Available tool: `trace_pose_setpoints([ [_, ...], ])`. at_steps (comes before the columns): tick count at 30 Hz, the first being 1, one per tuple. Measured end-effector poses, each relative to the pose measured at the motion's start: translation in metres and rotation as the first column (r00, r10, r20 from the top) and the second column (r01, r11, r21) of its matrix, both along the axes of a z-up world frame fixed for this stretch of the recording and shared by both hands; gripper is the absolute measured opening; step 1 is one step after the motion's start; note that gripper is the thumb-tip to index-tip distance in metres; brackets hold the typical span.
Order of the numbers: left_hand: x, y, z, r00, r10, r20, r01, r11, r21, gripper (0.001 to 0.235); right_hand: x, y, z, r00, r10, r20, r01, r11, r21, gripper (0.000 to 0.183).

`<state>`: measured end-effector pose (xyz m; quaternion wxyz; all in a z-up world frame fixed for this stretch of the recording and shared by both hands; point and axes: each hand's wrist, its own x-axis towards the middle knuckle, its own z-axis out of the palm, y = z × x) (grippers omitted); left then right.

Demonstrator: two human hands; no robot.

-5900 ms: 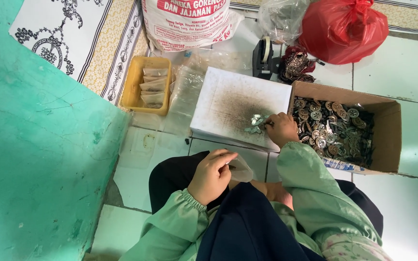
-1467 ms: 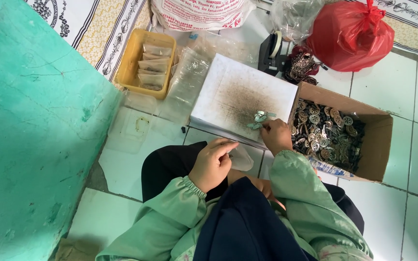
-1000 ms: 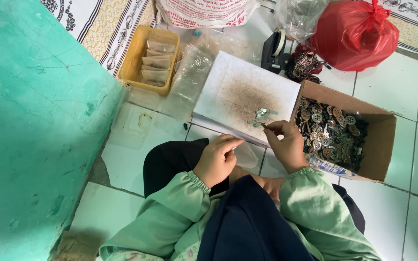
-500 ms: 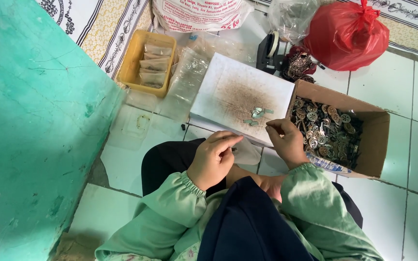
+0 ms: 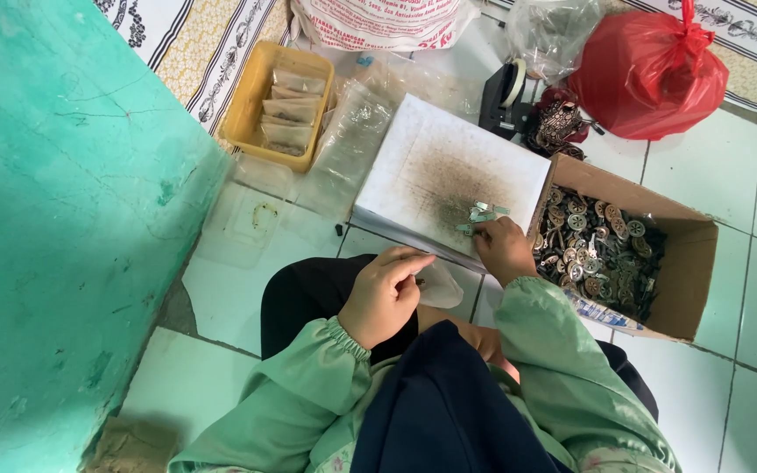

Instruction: Packaging small decorative metal items into individual plastic bags by picking them from a bulk box.

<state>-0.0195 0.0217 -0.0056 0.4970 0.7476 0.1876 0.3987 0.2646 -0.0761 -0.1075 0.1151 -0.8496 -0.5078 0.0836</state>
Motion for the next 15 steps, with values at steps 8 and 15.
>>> trace_pose_setpoints([
  [8, 0.005, 0.01, -0.017, 1.0, -0.024, 0.013, 0.024, 1.0, -0.004, 0.047, -0.002, 0.002, -0.014, 0.99, 0.118, 0.077, -0.126, 0.985, 0.117, 0.015],
  [15, 0.002, 0.012, -0.014, 1.0, -0.006, 0.024, 0.005, 1.0, 0.021, 0.046, 0.003, 0.021, -0.02, 0.976, 0.141, 0.166, -0.141, 0.99, -0.011, 0.025],
])
